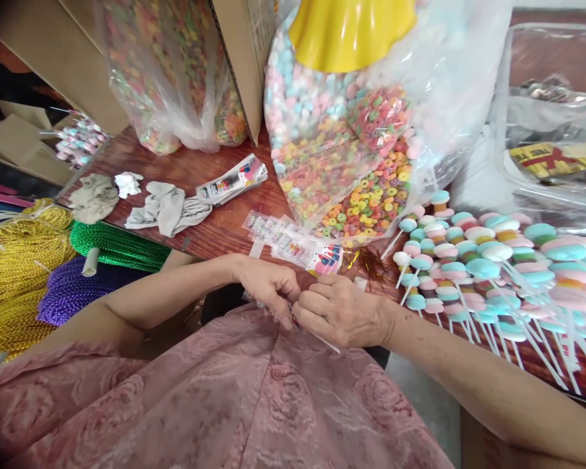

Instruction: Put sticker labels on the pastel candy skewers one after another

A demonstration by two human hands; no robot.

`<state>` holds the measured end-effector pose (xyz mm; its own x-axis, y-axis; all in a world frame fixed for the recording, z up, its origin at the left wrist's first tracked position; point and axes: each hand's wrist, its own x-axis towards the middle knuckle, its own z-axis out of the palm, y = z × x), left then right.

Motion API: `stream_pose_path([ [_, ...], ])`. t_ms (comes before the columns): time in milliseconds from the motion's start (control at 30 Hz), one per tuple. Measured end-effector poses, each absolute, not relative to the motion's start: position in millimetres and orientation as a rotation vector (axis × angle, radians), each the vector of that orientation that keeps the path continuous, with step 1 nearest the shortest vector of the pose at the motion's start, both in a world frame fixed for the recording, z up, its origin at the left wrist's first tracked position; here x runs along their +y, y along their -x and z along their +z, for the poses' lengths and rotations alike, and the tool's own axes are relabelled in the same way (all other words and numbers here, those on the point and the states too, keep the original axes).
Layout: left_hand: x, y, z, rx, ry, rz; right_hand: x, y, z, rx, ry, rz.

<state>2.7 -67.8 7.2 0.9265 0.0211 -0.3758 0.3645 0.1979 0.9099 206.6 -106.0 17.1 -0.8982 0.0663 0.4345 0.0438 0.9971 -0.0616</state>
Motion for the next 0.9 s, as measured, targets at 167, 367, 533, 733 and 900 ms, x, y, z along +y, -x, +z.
stream_pose_path([
  [167, -81, -1, 32, 0.774, -2.439, 0.058, -100, -208, 4, -2.690, 0.469, 0.207],
  [367, -108, 9, 31, 0.938, -2.640, 0.708, -89, -210, -1, -2.058, 1.120, 0.556],
  [533, -106, 2, 16, 1.003, -1.652, 0.802, -107, -188, 6, -1.676, 1.119, 0.277],
  [733, -77, -6, 22, 0.708, -0.879, 0.799, -129, -157, 10, -1.482, 1.070, 1.008],
  [900, -73, -7, 17, 0.610, -0.737, 0.976, -104, -174, 1, -1.635, 1.107, 0.498],
])
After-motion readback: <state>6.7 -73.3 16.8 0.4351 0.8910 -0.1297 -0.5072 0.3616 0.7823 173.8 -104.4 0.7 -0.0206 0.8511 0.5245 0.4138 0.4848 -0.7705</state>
